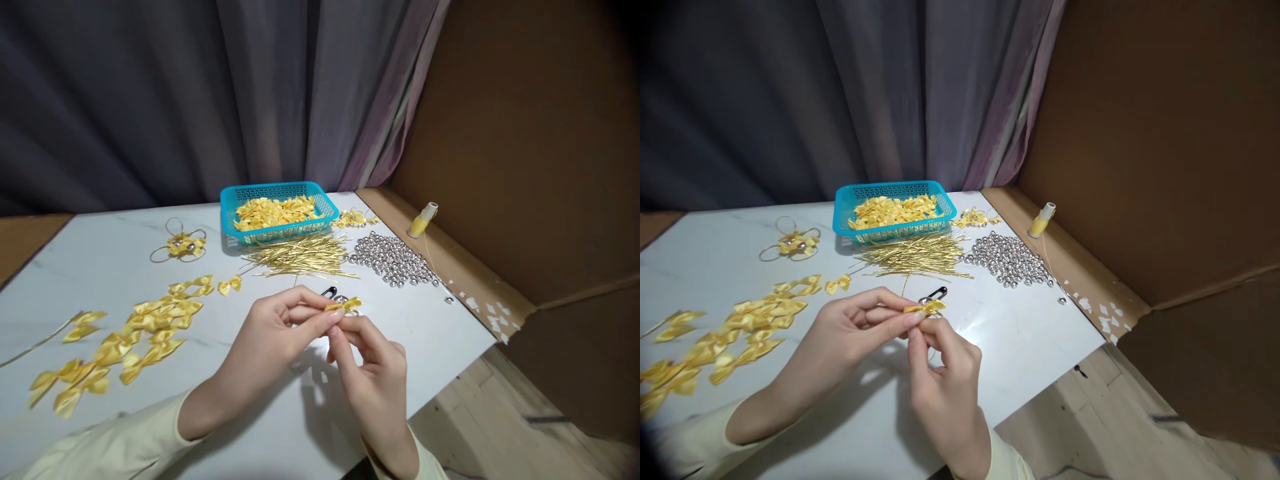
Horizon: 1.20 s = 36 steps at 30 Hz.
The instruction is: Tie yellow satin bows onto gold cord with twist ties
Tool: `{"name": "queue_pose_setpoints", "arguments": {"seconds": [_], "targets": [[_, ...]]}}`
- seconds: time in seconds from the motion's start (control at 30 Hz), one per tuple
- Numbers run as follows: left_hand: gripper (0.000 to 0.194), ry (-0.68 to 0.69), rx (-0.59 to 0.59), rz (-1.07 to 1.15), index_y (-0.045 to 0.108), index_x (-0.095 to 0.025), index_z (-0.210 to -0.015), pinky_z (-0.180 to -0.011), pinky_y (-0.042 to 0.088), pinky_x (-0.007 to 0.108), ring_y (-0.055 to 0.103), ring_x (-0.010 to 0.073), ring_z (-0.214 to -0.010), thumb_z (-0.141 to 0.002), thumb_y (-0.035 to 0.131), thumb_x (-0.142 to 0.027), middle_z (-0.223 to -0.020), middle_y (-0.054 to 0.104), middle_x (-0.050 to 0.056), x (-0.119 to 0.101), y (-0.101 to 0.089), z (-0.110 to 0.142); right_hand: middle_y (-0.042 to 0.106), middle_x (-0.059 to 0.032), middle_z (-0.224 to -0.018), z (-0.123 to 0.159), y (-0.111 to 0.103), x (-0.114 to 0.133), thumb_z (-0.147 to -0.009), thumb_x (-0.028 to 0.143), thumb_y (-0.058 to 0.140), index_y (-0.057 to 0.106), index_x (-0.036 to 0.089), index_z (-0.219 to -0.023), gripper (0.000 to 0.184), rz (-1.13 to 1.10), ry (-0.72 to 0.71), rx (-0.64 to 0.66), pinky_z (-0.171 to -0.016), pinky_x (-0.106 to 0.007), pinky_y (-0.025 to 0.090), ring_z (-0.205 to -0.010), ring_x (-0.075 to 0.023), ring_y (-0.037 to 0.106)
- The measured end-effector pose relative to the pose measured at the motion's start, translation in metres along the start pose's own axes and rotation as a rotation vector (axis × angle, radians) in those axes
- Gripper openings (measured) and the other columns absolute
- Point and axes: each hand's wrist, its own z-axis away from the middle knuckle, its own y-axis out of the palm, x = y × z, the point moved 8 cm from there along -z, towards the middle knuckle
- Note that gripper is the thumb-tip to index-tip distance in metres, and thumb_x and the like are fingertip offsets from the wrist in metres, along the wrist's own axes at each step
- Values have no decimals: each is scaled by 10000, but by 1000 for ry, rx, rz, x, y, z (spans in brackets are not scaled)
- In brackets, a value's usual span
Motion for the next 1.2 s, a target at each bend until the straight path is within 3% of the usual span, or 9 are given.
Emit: {"name": "queue_pose_setpoints", "arguments": {"seconds": [0.27,0.47,0.7,0.87,1.07,1.2], "targets": [[54,50,-14,-62,635,-176,-728,-529,483,125,653,100,-616,-740,646,-228,-678,702,-22,-4,0,-2,653,3,-659,-2,1,-2,-824,151,530,587,153,-775,75,-28,29,-9,-554,-172,448,-560,-88,588],[35,156,-82,-114,661,-165,-728,-558,509,139,667,113,-641,-731,652,-199,-725,719,-7,-12,-6,-3,682,-10,-742,1,0,-5,-815,158,557,601,164,-888,86,-77,63,25,-589,-196,494,-609,-108,629],[39,212,-112,-225,666,-172,-723,-580,508,170,669,127,-671,-737,648,-204,-747,724,-3,-13,-8,-3,605,-26,-781,5,-31,13,-787,114,586,614,185,-869,113,163,-119,-226,-641,-272,457,-718,-146,567],[34,293,-133,-287,664,-180,-752,-616,527,198,672,141,-708,-747,632,-187,-794,727,7,-15,-9,0,540,-48,-794,-1,-23,19,-791,120,575,614,169,-916,140,325,-212,-150,-684,-315,436,-783,-178,521],[62,413,-156,-386,665,-185,-774,-625,529,189,658,142,-762,-765,605,-170,-800,709,4,-19,-6,4,526,-43,-757,-6,-17,12,-785,137,582,594,161,-875,94,419,-187,-118,-663,-317,413,-746,-182,483],[84,501,-154,-442,653,-183,-804,-656,519,198,644,145,-800,-779,582,-145,-788,692,3,-21,-3,6,530,-33,-751,-9,-17,6,-820,155,541,582,178,-801,51,337,-116,-67,-658,-298,403,-766,-179,490]]}}
